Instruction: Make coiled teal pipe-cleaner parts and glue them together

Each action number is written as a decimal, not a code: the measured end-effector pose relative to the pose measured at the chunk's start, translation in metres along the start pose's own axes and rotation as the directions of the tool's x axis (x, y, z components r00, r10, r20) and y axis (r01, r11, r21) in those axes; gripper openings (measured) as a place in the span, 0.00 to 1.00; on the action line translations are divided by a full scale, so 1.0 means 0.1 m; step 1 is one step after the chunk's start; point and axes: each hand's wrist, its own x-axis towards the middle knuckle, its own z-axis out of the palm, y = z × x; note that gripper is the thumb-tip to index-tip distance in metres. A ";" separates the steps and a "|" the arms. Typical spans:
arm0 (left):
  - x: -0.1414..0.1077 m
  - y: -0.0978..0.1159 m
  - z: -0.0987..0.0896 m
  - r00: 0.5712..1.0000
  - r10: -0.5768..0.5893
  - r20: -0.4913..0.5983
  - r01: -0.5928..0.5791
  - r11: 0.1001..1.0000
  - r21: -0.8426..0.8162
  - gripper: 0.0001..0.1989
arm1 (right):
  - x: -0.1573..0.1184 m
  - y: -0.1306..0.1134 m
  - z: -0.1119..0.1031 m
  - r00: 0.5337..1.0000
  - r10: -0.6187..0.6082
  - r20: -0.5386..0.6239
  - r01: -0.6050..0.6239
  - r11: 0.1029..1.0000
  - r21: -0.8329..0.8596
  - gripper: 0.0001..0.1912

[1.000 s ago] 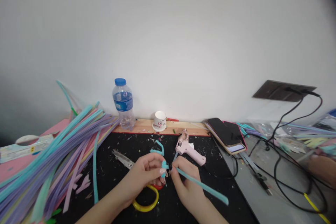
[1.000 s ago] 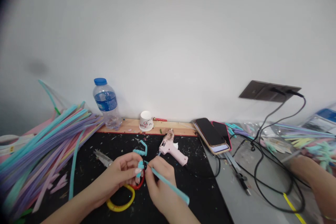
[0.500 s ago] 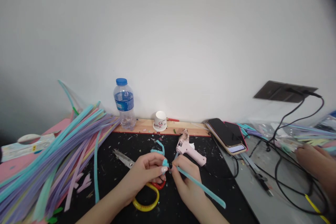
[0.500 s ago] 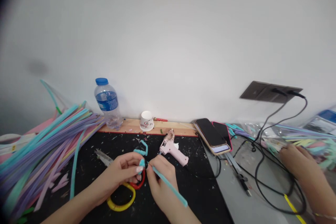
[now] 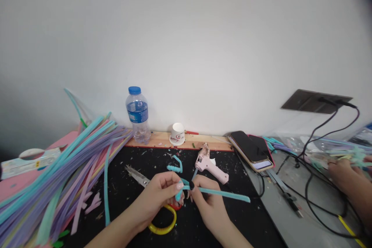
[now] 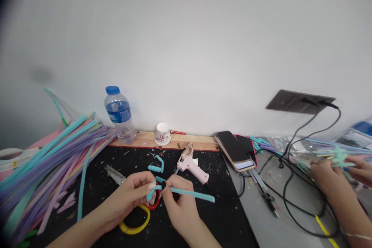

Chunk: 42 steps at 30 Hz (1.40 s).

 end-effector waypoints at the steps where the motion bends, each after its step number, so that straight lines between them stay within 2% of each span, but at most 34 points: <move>1: 0.00 0.00 0.00 1.000 -0.010 -0.003 0.011 1.000 0.010 0.11 | 0.00 0.01 0.00 1.000 0.023 0.008 -0.023 0.999 0.022 0.15; 3: 0.01 0.01 0.01 0.999 0.012 -0.042 -0.008 0.995 0.102 0.11 | 0.01 0.02 0.00 0.998 0.057 -0.014 -0.057 0.998 0.030 0.16; 6: 0.00 0.00 0.02 0.977 0.177 -0.118 -0.127 0.930 0.346 0.11 | 0.02 0.02 0.00 0.993 0.063 -0.098 -0.068 0.997 -0.043 0.16; 9: -0.02 -0.05 0.02 0.936 0.328 -0.127 -0.192 0.780 0.596 0.15 | 0.02 0.01 0.01 0.991 0.026 -0.130 -0.044 0.990 -0.137 0.16; 11: -0.04 -0.09 0.02 0.915 0.392 -0.098 -0.205 0.661 0.722 0.14 | 0.00 0.00 0.03 0.994 -0.012 -0.110 -0.008 0.983 -0.185 0.16; 14: -0.06 -0.14 0.01 0.895 0.441 -0.057 -0.197 0.507 0.839 0.07 | -0.05 0.00 0.06 0.997 -0.064 -0.053 0.051 0.976 -0.213 0.15; 17: -0.07 -0.15 0.00 0.894 0.447 -0.035 -0.180 0.429 0.885 0.07 | -0.07 0.01 0.08 0.997 -0.073 0.001 0.071 0.975 -0.213 0.13; 19: -0.07 -0.14 0.00 0.909 0.415 -0.031 -0.171 0.440 0.882 0.10 | -0.07 0.01 0.08 0.997 -0.071 0.015 0.072 0.974 -0.214 0.13; 23: -0.07 -0.12 0.02 0.938 0.346 -0.021 -0.175 0.527 0.831 0.13 | -0.06 0.01 0.07 0.996 -0.083 -0.016 0.077 0.970 -0.232 0.13; 31: -0.09 -0.07 0.05 0.928 0.370 -0.037 -0.208 0.600 0.772 0.13 | -0.05 -0.01 0.03 0.992 -0.111 -0.057 0.095 0.968 -0.234 0.13; 38: -0.05 -0.06 0.10 0.957 0.280 -0.081 -0.191 0.812 0.552 0.12 | -0.04 -0.03 0.03 0.992 -0.113 -0.047 0.103 0.977 -0.186 0.12; 42: -0.03 -0.10 0.11 0.978 0.198 -0.068 -0.162 0.921 0.355 0.12 | -0.05 -0.03 0.03 0.993 -0.106 -0.054 0.095 0.980 -0.173 0.14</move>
